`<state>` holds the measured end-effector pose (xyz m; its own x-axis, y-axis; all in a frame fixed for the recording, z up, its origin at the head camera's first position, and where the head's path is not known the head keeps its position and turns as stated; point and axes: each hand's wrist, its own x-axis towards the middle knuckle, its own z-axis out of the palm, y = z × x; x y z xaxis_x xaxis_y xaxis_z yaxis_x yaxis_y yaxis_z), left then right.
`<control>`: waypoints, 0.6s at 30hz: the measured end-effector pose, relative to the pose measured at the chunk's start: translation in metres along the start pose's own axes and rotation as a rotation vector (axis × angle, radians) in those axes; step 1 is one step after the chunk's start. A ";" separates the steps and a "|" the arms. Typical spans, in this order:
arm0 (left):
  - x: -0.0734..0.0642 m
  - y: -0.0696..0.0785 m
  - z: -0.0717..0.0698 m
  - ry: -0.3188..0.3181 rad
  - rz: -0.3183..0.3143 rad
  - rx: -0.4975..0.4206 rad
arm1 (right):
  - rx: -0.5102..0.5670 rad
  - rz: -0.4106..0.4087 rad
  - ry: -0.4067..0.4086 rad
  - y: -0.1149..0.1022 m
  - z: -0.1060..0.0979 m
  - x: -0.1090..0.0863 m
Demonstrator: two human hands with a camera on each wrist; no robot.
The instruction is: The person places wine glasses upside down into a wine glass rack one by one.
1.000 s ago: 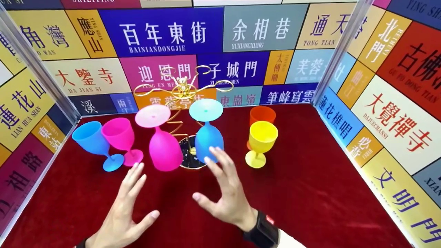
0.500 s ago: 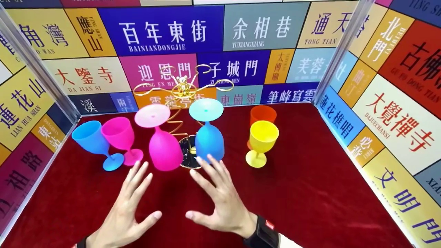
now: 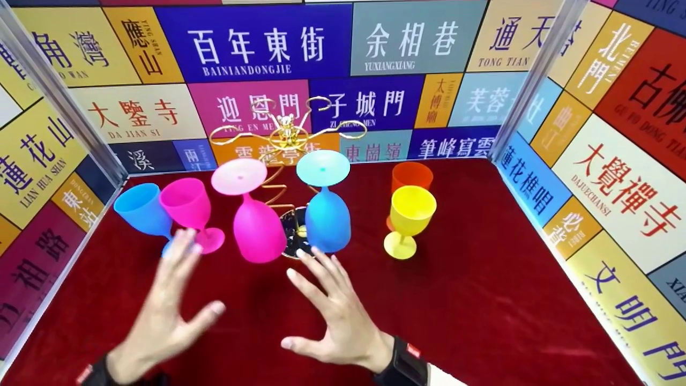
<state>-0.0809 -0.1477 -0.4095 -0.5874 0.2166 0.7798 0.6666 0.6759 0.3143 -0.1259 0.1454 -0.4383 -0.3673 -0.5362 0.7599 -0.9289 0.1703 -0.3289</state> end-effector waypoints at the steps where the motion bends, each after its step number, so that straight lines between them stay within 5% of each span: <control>1: 0.002 -0.004 -0.004 0.014 -0.014 0.001 | 0.002 -0.004 -0.002 0.000 0.001 0.000; 18: 0.010 -0.078 -0.048 0.167 -0.279 -0.007 | 0.032 -0.101 -0.025 -0.008 0.017 0.009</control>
<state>-0.1167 -0.2323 -0.4005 -0.6647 -0.0952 0.7411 0.4941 0.6880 0.5315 -0.1205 0.1252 -0.4384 -0.2702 -0.5694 0.7763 -0.9590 0.0877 -0.2695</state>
